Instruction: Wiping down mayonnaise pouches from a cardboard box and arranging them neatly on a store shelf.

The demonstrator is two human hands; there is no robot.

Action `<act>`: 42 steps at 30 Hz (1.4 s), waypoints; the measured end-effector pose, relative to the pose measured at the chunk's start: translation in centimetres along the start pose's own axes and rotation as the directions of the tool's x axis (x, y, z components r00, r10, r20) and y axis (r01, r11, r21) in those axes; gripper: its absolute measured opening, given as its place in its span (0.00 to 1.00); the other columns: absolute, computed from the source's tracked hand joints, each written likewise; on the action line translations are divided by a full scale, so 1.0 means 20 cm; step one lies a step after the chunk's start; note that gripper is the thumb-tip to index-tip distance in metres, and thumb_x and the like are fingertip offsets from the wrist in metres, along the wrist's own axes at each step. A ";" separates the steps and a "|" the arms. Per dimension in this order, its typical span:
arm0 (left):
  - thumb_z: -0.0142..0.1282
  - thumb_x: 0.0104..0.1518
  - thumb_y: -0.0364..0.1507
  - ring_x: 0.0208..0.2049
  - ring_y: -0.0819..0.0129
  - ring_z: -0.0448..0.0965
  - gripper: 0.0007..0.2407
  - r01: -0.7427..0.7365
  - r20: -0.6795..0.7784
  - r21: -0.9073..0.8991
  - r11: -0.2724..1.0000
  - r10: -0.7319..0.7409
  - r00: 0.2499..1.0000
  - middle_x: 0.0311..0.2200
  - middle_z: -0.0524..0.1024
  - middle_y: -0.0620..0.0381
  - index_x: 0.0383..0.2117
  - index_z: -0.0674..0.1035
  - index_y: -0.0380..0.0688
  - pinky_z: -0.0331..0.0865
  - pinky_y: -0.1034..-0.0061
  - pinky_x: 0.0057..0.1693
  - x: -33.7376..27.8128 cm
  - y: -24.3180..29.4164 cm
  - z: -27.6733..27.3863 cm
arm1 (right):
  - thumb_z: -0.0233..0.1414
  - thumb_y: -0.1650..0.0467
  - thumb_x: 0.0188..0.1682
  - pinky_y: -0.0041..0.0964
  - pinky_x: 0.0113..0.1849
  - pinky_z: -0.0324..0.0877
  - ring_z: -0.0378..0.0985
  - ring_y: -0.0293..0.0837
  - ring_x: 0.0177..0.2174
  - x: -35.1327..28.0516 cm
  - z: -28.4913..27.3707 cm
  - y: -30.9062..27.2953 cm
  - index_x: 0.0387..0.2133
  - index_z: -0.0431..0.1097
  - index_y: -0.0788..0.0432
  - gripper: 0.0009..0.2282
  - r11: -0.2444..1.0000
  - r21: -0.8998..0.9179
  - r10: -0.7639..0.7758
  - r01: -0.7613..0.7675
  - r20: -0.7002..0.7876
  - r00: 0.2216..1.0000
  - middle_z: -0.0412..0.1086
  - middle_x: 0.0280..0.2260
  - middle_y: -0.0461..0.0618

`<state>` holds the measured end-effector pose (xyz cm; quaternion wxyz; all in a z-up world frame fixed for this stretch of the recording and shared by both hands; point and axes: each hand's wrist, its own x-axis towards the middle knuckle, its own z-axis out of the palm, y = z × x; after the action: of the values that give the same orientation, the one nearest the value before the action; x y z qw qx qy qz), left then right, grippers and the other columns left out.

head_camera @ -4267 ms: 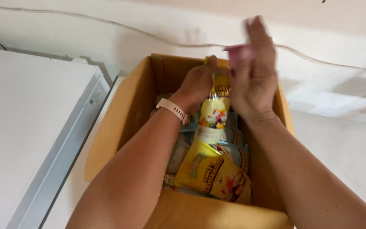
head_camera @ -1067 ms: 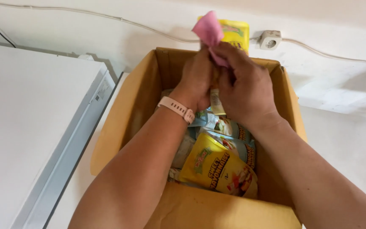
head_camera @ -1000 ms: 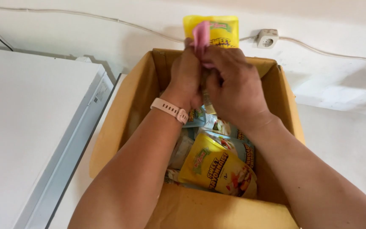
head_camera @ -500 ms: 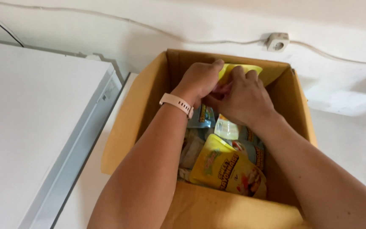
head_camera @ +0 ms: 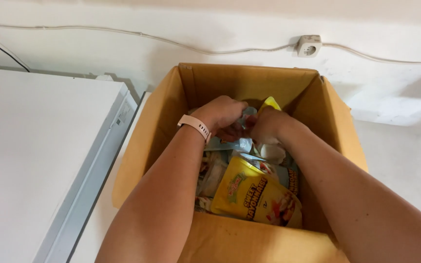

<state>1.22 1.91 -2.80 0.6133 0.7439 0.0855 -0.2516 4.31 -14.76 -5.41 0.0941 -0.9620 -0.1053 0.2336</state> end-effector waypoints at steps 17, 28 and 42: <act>0.49 0.59 0.49 0.40 0.55 0.85 0.25 -0.163 0.174 -0.691 0.704 0.381 0.908 0.42 0.80 0.42 0.49 0.77 0.39 0.78 0.57 0.54 -0.10 0.11 -0.03 | 0.45 0.72 0.48 0.21 0.28 0.68 0.80 0.44 0.35 -0.22 -0.20 0.06 0.46 0.68 0.71 0.16 -0.385 0.909 -0.282 0.163 -0.283 0.916 0.77 0.38 0.61; 0.58 0.56 0.25 0.44 0.61 0.82 0.15 -0.374 0.175 -0.494 0.785 0.511 0.842 0.42 0.80 0.46 0.49 0.75 0.34 0.79 0.66 0.53 -0.17 0.12 -0.03 | 0.40 0.75 0.58 0.39 0.34 0.79 0.81 0.41 0.39 -0.51 -0.29 -0.22 0.46 0.63 0.62 0.07 0.687 -0.486 -0.530 0.540 -0.844 -0.086 0.75 0.39 0.50; 0.44 0.66 0.34 0.38 0.64 0.82 0.16 -0.356 0.000 -0.414 0.838 0.391 0.920 0.42 0.81 0.49 0.53 0.75 0.36 0.79 0.68 0.42 0.08 -0.02 0.01 | 0.45 0.78 0.57 0.47 0.48 0.74 0.80 0.54 0.47 -0.46 -0.20 -0.23 0.43 0.70 0.59 0.08 0.714 -0.540 -0.584 0.445 -0.810 -0.045 0.76 0.46 0.57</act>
<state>2.49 1.47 -3.91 0.7944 0.5910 -0.0369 -0.1351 -2.54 -13.11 3.07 0.1632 -0.7731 -0.3869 -0.4755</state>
